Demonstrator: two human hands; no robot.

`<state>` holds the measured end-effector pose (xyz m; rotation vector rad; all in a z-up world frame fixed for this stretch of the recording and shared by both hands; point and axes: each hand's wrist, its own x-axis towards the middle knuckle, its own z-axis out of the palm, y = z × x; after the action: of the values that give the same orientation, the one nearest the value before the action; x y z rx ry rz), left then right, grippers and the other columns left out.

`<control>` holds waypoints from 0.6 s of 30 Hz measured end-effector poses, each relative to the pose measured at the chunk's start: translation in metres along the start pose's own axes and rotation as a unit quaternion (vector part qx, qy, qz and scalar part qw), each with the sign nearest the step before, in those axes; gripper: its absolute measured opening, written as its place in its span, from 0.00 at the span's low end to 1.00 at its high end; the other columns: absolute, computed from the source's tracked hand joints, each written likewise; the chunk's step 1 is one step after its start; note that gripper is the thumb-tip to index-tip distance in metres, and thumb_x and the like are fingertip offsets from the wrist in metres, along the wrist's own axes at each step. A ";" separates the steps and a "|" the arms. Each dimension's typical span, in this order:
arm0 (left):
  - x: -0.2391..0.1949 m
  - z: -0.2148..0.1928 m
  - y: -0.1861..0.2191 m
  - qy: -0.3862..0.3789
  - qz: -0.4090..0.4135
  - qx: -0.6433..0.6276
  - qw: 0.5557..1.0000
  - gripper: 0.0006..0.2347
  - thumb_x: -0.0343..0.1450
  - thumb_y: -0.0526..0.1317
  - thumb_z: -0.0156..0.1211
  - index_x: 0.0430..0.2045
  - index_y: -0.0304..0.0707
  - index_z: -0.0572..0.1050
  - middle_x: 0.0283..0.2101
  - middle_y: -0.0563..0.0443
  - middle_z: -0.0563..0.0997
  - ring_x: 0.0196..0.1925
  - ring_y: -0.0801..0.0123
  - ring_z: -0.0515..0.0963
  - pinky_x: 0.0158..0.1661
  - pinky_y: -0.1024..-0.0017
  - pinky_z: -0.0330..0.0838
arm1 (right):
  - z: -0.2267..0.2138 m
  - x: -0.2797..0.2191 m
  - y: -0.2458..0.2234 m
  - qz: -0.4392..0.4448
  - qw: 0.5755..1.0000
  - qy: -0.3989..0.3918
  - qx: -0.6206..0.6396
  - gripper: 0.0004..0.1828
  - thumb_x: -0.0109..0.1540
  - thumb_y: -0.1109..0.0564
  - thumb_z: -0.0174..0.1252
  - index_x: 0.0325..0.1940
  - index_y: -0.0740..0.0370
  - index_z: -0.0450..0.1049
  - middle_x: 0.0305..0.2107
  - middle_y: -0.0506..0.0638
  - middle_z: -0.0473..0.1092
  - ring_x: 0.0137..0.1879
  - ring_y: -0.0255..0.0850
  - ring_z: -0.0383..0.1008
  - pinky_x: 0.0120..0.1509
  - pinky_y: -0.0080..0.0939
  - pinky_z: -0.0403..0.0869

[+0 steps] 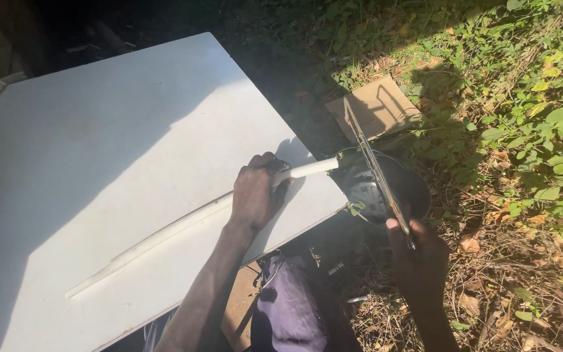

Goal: Cutting a white PVC pipe using a manual hacksaw on an outdoor surface.

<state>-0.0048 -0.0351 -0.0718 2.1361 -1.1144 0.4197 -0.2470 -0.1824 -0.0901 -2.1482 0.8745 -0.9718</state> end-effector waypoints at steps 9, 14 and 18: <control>0.035 0.057 0.006 -0.034 0.062 0.006 0.997 0.11 0.65 0.41 0.60 0.39 0.43 0.81 0.50 0.53 0.79 0.50 0.56 0.72 0.47 0.54 0.67 | -0.005 -0.027 -0.007 0.049 0.988 -0.041 0.138 0.20 0.63 0.45 0.51 0.22 0.57 0.74 0.09 0.45 0.66 0.18 0.36 0.66 0.29 0.40 0.67; 0.042 0.064 0.026 -0.045 0.055 0.032 0.997 0.11 0.68 0.46 0.58 0.37 0.44 0.82 0.43 0.54 0.78 0.47 0.60 0.71 0.44 0.59 0.64 | 0.001 -0.027 -0.010 0.016 0.978 -0.031 0.207 0.24 0.63 0.49 0.51 0.13 0.57 0.65 0.06 0.44 0.57 0.13 0.35 0.57 0.23 0.40 0.59; 0.046 0.070 0.029 -0.057 0.071 0.090 0.992 0.10 0.69 0.47 0.55 0.34 0.49 0.82 0.52 0.52 0.75 0.53 0.61 0.69 0.49 0.58 0.64 | 0.005 -0.026 -0.001 0.062 0.979 -0.038 0.192 0.23 0.62 0.43 0.53 0.18 0.59 0.70 0.07 0.45 0.59 0.15 0.36 0.59 0.23 0.41 0.60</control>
<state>-0.0036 -0.1235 -0.0841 2.2693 -1.3436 0.4847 -0.2559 -0.1601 -0.1022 -1.7703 0.7084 -0.9041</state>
